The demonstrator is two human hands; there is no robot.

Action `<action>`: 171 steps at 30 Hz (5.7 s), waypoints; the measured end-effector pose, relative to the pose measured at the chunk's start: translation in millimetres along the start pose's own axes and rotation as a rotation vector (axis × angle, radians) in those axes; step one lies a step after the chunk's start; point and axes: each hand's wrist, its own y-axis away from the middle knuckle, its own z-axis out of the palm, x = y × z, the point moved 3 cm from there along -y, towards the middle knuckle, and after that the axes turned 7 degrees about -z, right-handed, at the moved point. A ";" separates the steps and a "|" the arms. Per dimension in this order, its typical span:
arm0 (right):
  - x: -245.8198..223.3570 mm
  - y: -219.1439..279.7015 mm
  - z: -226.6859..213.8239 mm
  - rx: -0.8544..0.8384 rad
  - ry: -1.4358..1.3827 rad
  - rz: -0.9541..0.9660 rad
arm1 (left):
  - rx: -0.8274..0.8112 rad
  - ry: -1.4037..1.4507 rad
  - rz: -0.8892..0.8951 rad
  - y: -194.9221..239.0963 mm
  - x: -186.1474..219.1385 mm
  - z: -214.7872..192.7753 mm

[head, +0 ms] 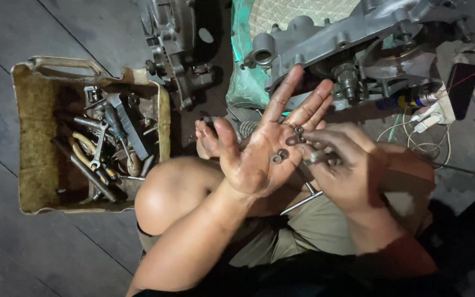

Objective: Cleaning engine components with a rag, sorting small fasteners, and using a T-handle wrench on a motorcycle engine casing.

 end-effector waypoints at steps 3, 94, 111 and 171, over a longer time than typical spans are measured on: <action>-1.9 -1.4 -8.9 -0.013 0.204 -0.008 | 0.004 -0.123 -0.012 -1.9 -1.5 -4.2; 112.3 83.7 2.0 0.442 -0.344 0.144 | 0.190 -0.894 0.105 -15.6 23.0 -77.8; 150.8 77.1 -25.9 0.600 -0.248 0.142 | 0.249 -0.915 0.196 -14.0 37.3 -71.0; 104.7 60.0 0.8 0.452 -0.330 0.158 | 0.427 -1.618 0.357 -14.1 46.1 -65.2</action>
